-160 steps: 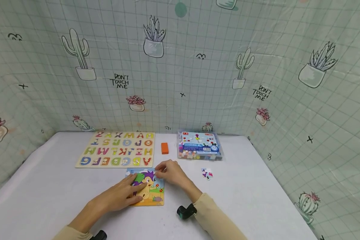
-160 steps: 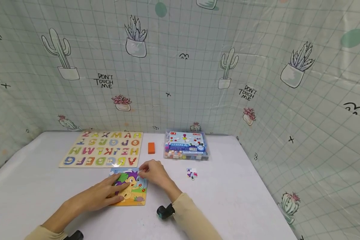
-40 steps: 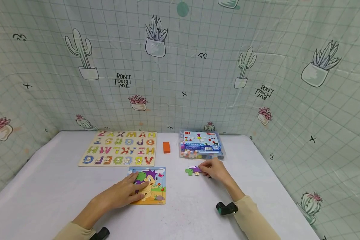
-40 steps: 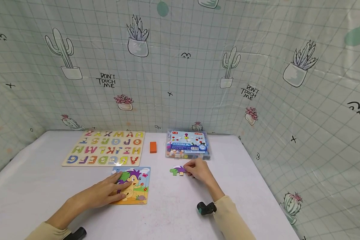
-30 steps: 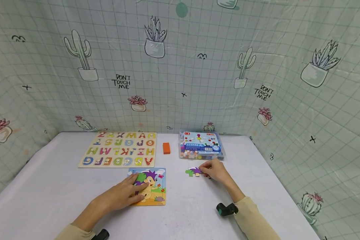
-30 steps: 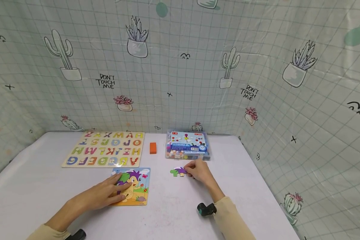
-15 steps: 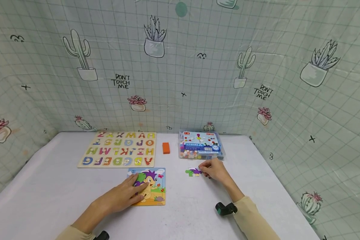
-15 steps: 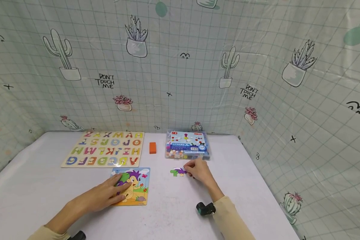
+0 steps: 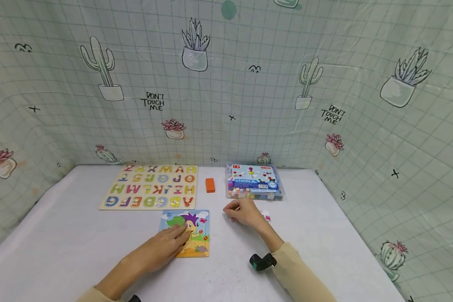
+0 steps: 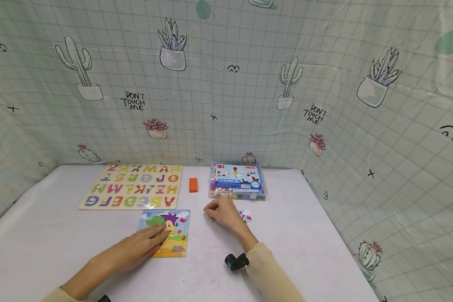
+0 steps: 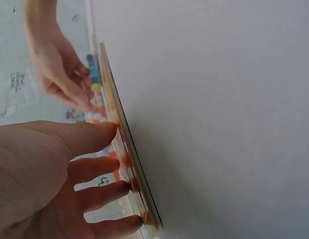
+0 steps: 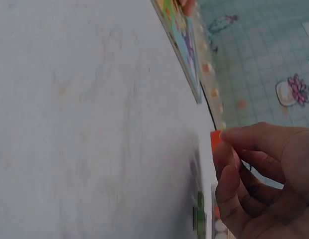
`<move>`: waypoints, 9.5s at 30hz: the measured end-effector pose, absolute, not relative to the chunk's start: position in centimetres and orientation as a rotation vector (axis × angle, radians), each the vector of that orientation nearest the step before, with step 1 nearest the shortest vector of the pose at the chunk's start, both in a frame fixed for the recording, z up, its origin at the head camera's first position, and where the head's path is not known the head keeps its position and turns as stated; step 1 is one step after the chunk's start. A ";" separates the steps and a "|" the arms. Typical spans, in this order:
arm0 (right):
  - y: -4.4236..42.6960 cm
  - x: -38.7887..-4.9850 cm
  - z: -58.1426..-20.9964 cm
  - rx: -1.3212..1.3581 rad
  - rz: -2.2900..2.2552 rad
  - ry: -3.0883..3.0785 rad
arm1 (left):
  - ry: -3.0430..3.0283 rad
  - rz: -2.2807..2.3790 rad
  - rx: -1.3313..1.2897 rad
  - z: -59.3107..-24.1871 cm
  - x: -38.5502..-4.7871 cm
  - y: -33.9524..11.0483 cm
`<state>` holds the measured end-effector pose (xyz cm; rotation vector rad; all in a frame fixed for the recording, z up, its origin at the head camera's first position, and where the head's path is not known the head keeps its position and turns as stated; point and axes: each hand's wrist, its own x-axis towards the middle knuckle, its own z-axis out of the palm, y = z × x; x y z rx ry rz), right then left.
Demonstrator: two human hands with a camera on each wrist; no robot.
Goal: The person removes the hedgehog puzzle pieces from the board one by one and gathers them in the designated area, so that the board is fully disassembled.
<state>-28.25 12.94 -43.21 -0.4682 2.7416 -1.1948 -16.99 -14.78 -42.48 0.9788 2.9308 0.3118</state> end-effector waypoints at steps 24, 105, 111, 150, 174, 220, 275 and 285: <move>2.2 -27.5 -43.5 -0.743 -1.059 2.680 | 2.822 0.354 0.894 -42.4 -16.2 -14.1; 6.4 -28.4 -42.6 -0.499 -1.389 2.493 | 2.818 0.355 0.868 -42.3 -16.3 -14.1; 10.1 -29.1 -43.1 -0.449 -1.377 2.537 | 2.822 0.351 0.849 -42.2 -16.4 -14.1; 15.4 -29.4 -44.0 -0.352 -1.295 2.650 | 2.848 0.373 0.904 -42.5 -16.2 -14.2; 10.8 -27.7 -43.6 -0.672 -1.199 2.560 | 2.823 0.379 0.849 -42.5 -16.3 -14.1; 6.5 -26.4 -43.2 -0.869 -0.870 2.620 | 2.784 0.412 0.875 -42.1 -15.9 -14.2; 22.6 -26.1 -42.6 -0.768 -1.139 2.448 | 2.806 0.416 0.862 -42.3 -15.7 -14.3; 26.8 -26.2 -43.2 -0.683 -1.111 2.480 | 2.817 0.417 0.908 -42.2 -15.9 -14.3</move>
